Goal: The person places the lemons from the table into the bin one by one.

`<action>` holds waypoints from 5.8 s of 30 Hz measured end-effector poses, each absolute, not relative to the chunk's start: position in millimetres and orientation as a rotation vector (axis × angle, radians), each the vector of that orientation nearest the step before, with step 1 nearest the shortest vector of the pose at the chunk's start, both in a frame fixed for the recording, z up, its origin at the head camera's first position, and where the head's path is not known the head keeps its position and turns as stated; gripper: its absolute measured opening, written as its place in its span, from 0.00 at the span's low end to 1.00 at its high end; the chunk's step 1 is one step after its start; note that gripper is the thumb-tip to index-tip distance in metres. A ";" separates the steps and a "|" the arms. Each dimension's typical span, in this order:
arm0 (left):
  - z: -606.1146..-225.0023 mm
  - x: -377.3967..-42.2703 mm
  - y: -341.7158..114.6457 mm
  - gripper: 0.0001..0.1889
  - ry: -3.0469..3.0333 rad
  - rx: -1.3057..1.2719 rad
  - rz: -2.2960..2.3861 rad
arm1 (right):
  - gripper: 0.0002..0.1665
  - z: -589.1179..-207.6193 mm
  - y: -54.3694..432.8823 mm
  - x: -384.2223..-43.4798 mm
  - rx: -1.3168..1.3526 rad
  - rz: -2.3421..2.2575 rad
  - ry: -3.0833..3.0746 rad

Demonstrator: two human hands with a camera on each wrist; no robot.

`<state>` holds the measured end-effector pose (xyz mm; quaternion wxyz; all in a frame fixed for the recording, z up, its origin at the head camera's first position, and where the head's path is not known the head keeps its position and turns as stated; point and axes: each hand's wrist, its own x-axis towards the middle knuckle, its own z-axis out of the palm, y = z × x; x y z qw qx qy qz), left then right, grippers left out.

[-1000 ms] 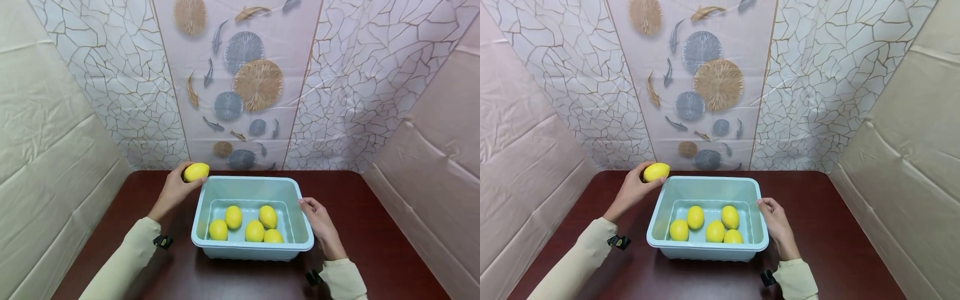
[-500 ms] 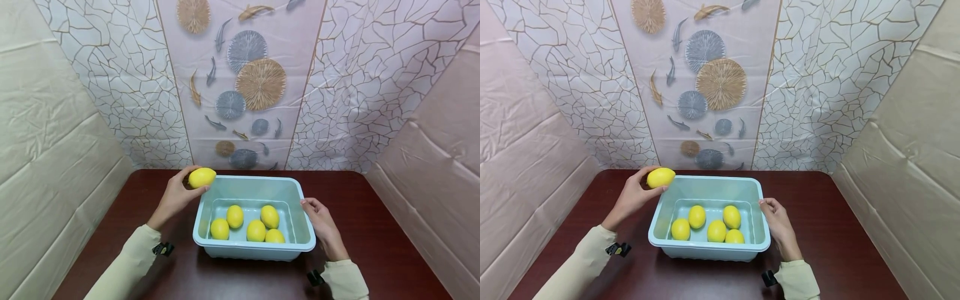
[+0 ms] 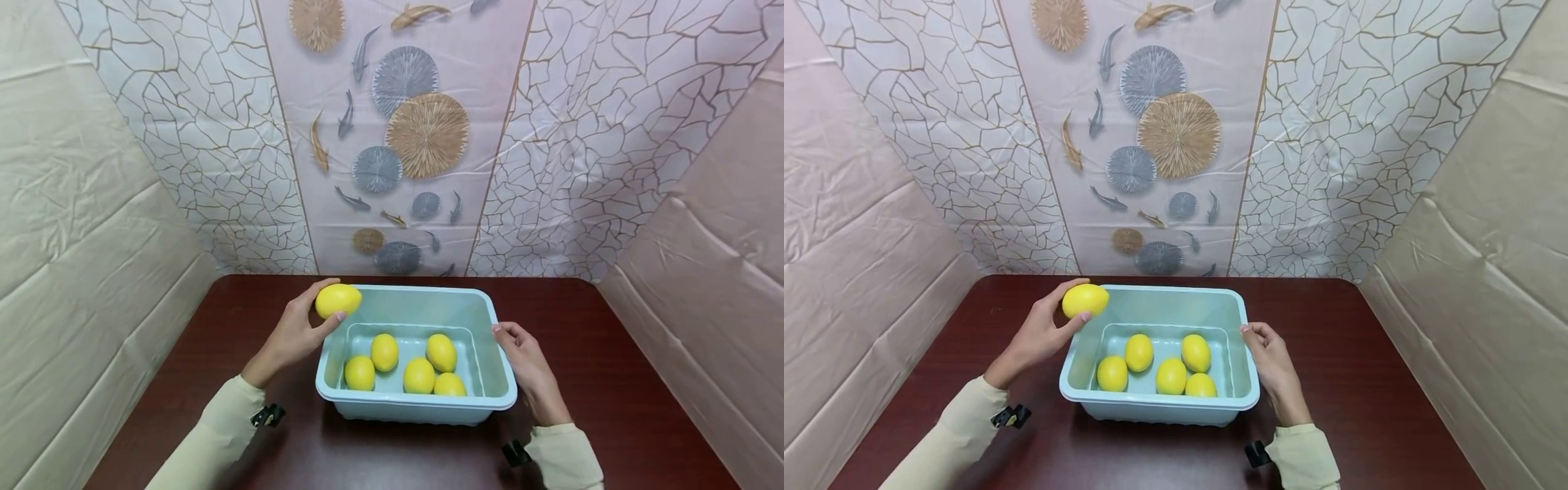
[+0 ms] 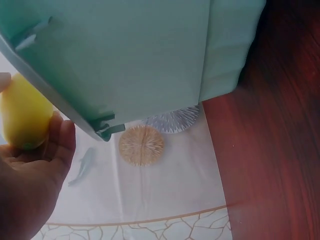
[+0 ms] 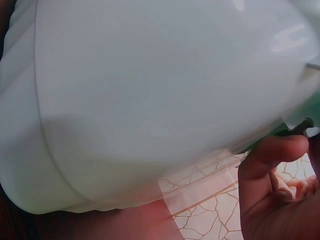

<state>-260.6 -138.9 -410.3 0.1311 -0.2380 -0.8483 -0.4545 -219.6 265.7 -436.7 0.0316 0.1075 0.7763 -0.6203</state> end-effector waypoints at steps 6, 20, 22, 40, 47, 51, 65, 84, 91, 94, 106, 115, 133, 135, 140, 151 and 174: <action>-411.9 -257.9 -137.6 0.32 -2.463 -0.718 -1.285 | 0.26 -435.3 265.3 -219.0 0.327 -1.904 2.400; -411.0 -251.2 -136.1 0.33 -2.472 -0.850 -1.355 | 0.25 -435.0 264.1 -218.4 0.316 -1.929 2.388; -411.6 -250.5 -135.5 0.33 -2.470 -0.876 -1.358 | 0.26 -435.1 264.2 -218.6 0.313 -1.930 2.384; -411.0 -246.0 -127.1 0.34 -2.506 -0.991 -1.360 | 0.26 -434.8 265.0 -217.9 0.319 -1.912 2.390; -409.3 -239.8 -122.0 0.33 -2.539 -1.019 -1.344 | 0.26 -433.9 265.2 -219.0 0.320 -1.897 2.384; -406.9 -235.4 -120.7 0.32 -2.551 -0.986 -1.280 | 0.26 -432.8 262.2 -221.0 0.309 -1.901 2.396; -420.8 -222.9 -116.8 0.33 -2.568 -0.918 -1.235 | 0.24 -444.0 255.7 -209.0 0.336 -1.873 2.395; -412.7 -244.8 -107.5 0.33 -2.574 -1.047 -1.333 | 0.26 -430.8 265.5 -217.9 0.319 -1.891 2.413; -408.9 -247.1 -106.8 0.32 -2.597 -1.115 -1.349 | 0.26 -430.1 265.2 -218.5 0.308 -1.905 2.397; -410.8 -246.1 -108.7 0.32 -2.604 -1.118 -1.357 | 0.27 -430.9 264.5 -218.5 0.304 -1.900 2.395; -411.9 -243.5 -109.9 0.27 -2.564 -1.166 -1.346 | 0.26 -431.4 265.3 -220.2 0.302 -1.895 2.403; -414.6 -243.6 -110.1 0.24 -2.541 -1.149 -1.313 | 0.25 -433.1 266.3 -220.1 0.313 -1.926 2.367; -415.3 -233.5 -121.4 0.21 -2.438 -0.605 -1.179 | 0.25 -433.3 264.2 -216.4 0.313 -1.927 2.388; -417.0 -231.2 -122.4 0.23 -2.454 -0.490 -1.232 | 0.24 -433.4 264.1 -216.6 0.315 -1.925 2.394; -423.4 -229.3 -123.1 0.26 -2.488 -0.300 -1.406 | 0.24 -435.3 265.1 -218.2 0.302 -1.892 2.427; -429.1 -234.0 -120.7 0.25 -2.532 -0.245 -1.630 | 0.26 -427.1 266.1 -223.2 0.262 -1.841 2.469; -430.3 -229.7 -129.6 0.26 -2.570 -0.155 -1.692 | 0.25 -428.7 255.4 -233.6 0.258 -1.783 2.503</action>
